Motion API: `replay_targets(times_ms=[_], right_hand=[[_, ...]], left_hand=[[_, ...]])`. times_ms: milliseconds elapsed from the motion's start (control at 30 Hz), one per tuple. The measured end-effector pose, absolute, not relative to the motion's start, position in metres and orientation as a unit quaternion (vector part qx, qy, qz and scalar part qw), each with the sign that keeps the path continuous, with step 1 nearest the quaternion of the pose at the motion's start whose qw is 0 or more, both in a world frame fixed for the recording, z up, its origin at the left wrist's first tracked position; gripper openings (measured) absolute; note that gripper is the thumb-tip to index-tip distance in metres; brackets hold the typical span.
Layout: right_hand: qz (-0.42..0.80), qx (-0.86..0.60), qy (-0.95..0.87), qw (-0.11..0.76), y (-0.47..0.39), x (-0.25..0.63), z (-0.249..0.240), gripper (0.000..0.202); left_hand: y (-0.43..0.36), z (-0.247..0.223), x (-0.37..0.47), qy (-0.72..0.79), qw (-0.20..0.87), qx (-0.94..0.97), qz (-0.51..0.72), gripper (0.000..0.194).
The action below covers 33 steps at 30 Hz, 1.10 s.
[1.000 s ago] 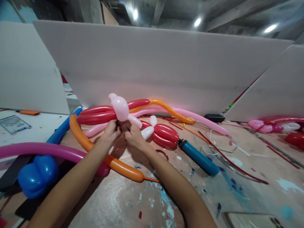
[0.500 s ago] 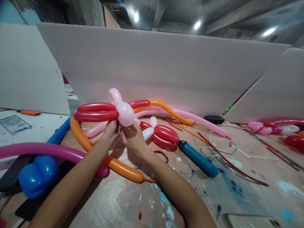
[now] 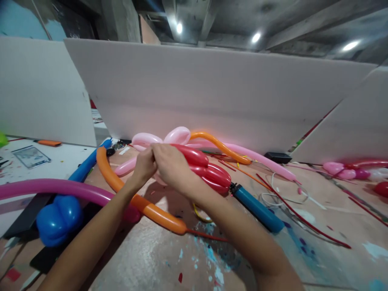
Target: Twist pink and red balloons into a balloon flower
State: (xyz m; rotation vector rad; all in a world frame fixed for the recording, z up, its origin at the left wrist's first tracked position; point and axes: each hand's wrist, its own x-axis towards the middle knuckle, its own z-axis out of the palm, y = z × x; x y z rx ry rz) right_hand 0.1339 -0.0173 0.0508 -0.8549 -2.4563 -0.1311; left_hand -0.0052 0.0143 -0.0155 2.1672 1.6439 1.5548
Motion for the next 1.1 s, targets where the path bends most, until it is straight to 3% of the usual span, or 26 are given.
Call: replay_targets(times_ms=[167,333,533,900,1100], right_hand=[[-0.216,-0.367,-0.889,0.17,-0.005,0.148,0.059,0.021],[-0.229,-0.412,-0.868,0.156,-0.004,0.142,0.061,0.028],[-0.218,-0.383,-0.886,0.145,0.016,0.142,0.062,0.024],[-0.273,-0.399,-0.865,0.137,0.033,0.116,0.054,0.015],[-0.284,-0.398,-0.862,0.135,0.035,0.112,0.041,0.015]], left_hand=[[0.012,-0.013,-0.001,0.533,-0.032,0.706,0.465,0.014],[0.012,-0.019,0.008,0.525,-0.052,0.731,0.433,0.026],[0.021,-0.019,0.004,0.542,-0.025,0.711,0.447,0.016],[0.037,-0.004,0.001,0.557,0.155,0.694,0.428,0.021],[0.037,-0.005,-0.014,0.533,0.188,0.728,0.389,0.018]])
